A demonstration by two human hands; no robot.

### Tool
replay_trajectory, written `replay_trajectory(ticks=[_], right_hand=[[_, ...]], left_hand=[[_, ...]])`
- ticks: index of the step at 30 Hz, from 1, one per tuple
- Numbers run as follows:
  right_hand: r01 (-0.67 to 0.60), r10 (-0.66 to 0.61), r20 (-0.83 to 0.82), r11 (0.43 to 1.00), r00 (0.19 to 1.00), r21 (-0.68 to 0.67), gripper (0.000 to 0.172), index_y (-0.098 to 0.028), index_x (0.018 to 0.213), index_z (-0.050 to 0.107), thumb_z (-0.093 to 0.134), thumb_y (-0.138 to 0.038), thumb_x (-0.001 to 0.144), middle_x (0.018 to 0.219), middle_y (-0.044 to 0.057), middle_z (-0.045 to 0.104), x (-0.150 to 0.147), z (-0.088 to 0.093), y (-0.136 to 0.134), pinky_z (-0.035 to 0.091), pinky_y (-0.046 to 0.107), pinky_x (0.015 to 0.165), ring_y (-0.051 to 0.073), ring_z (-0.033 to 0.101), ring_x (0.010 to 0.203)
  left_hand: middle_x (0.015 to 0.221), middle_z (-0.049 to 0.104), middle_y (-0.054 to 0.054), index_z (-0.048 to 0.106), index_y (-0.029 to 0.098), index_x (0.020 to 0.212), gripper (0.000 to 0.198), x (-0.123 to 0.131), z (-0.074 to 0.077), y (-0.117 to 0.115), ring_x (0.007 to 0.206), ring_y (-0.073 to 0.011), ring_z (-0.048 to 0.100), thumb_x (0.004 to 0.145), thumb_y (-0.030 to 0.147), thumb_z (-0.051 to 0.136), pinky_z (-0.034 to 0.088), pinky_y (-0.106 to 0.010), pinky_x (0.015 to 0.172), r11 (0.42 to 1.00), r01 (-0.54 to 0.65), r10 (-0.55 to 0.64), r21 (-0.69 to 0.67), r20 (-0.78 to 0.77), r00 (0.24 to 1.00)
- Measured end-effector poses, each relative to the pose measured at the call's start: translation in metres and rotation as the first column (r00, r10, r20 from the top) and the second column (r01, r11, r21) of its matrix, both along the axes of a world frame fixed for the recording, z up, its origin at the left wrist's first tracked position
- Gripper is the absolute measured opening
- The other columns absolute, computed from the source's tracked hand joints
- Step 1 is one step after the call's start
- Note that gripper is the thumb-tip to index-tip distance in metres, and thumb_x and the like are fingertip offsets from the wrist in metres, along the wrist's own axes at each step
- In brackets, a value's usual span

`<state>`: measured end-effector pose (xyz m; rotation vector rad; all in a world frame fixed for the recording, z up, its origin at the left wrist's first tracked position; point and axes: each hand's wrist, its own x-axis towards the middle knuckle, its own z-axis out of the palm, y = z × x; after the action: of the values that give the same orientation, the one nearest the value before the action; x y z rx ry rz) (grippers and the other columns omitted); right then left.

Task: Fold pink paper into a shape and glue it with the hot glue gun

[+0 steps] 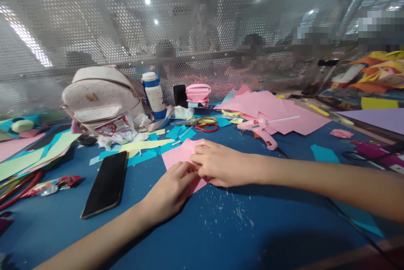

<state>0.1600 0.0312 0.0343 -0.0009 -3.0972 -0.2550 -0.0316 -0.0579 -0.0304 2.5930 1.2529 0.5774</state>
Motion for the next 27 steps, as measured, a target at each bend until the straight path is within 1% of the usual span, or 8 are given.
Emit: replay_trajectory(ticks=[4, 7, 10, 14, 20, 23, 26, 27], right_hand=[[0.003, -0.003, -0.003, 1.000, 1.000, -0.027, 0.011, -0.017, 0.077, 0.070, 0.066, -0.025, 0.083, 0.089, 0.006, 0.061, 0.000, 0.000, 0.001, 0.030, 0.040, 0.099, 0.022, 0.050, 0.094], [0.018, -0.018, 0.014, 0.999, 1.000, -0.038, 0.013, -0.017, 0.074, 0.069, 0.064, -0.024, 0.084, 0.090, 0.006, 0.061, 0.000, 0.002, -0.001, 0.030, 0.040, 0.098, 0.021, 0.050, 0.092], [0.031, -0.030, 0.026, 0.999, 0.999, -0.022, 0.013, -0.017, 0.073, 0.069, 0.064, -0.023, 0.084, 0.091, 0.007, 0.061, -0.001, 0.003, -0.003, 0.032, 0.040, 0.095, 0.022, 0.049, 0.092], [0.035, -0.035, 0.033, 0.999, 0.999, 0.002, 0.013, -0.016, 0.074, 0.068, 0.064, -0.023, 0.084, 0.090, 0.007, 0.061, -0.003, 0.004, -0.005, 0.033, 0.039, 0.093, 0.022, 0.050, 0.092], [0.048, -0.048, 0.017, 0.999, 0.999, 0.025, 0.008, -0.016, 0.079, 0.069, 0.064, -0.020, 0.083, 0.091, 0.008, 0.061, -0.002, 0.002, -0.008, 0.033, 0.041, 0.095, 0.024, 0.049, 0.095], [0.079, -0.079, -0.042, 0.997, 0.996, 0.002, 0.007, -0.016, 0.088, 0.068, 0.062, -0.019, 0.084, 0.101, 0.008, 0.060, 0.007, 0.000, -0.011, 0.034, 0.039, 0.093, 0.024, 0.049, 0.099], [0.114, -0.124, -0.164, 0.991, 0.979, -0.073, 0.021, -0.016, 0.103, 0.064, 0.066, -0.024, 0.084, 0.117, 0.009, 0.057, 0.024, -0.003, -0.018, 0.035, 0.036, 0.091, 0.024, 0.047, 0.105], [0.128, -0.148, -0.222, 0.986, 0.964, -0.103, 0.021, -0.016, 0.104, 0.063, 0.065, -0.025, 0.085, 0.117, 0.008, 0.056, 0.031, -0.004, -0.021, 0.035, 0.036, 0.089, 0.022, 0.047, 0.102]], left_hand=[[0.103, 0.062, -0.007, 0.058, 0.021, 0.119, 0.024, -0.002, 0.000, -0.002, 0.091, -0.0202, 0.055, 0.098, 0.020, 0.045, 0.047, -0.036, 0.078, 0.985, 0.050, -0.038, 0.167, -0.075, 0.996], [0.099, 0.065, -0.006, 0.057, 0.021, 0.122, 0.027, -0.003, -0.001, -0.003, 0.088, -0.0191, 0.056, 0.098, 0.018, 0.045, 0.047, -0.035, 0.077, 0.962, 0.116, -0.087, 0.247, -0.124, 0.988], [0.098, 0.064, -0.006, 0.054, 0.021, 0.128, 0.031, -0.003, -0.002, -0.003, 0.087, -0.0188, 0.056, 0.099, 0.018, 0.044, 0.047, -0.034, 0.075, 0.961, 0.116, -0.083, 0.252, -0.141, 0.987], [0.099, 0.063, -0.007, 0.056, 0.021, 0.125, 0.029, -0.002, -0.003, -0.002, 0.085, -0.0193, 0.055, 0.099, 0.019, 0.043, 0.048, -0.033, 0.072, 0.970, 0.085, -0.055, 0.228, -0.137, 0.989], [0.101, 0.056, -0.010, 0.047, 0.025, 0.137, 0.042, -0.002, 0.004, -0.003, 0.088, -0.0237, 0.053, 0.096, 0.016, 0.042, 0.049, -0.038, 0.072, 0.984, 0.103, -0.059, 0.148, -0.275, 0.960], [0.103, 0.056, -0.010, 0.047, 0.024, 0.137, 0.046, -0.001, 0.009, -0.005, 0.092, -0.0249, 0.052, 0.093, 0.013, 0.044, 0.049, -0.040, 0.078, 0.987, 0.087, -0.043, 0.135, -0.300, 0.953], [0.116, 0.055, -0.012, 0.046, 0.022, 0.138, 0.047, -0.001, 0.013, -0.006, 0.103, -0.0267, 0.051, 0.091, 0.013, 0.047, 0.048, -0.042, 0.087, 0.982, 0.109, -0.062, 0.153, -0.287, 0.956], [0.121, 0.055, -0.012, 0.046, 0.021, 0.138, 0.047, -0.001, 0.014, -0.006, 0.106, -0.0270, 0.050, 0.092, 0.014, 0.046, 0.047, -0.042, 0.090, 0.978, 0.128, -0.078, 0.162, -0.286, 0.955]])
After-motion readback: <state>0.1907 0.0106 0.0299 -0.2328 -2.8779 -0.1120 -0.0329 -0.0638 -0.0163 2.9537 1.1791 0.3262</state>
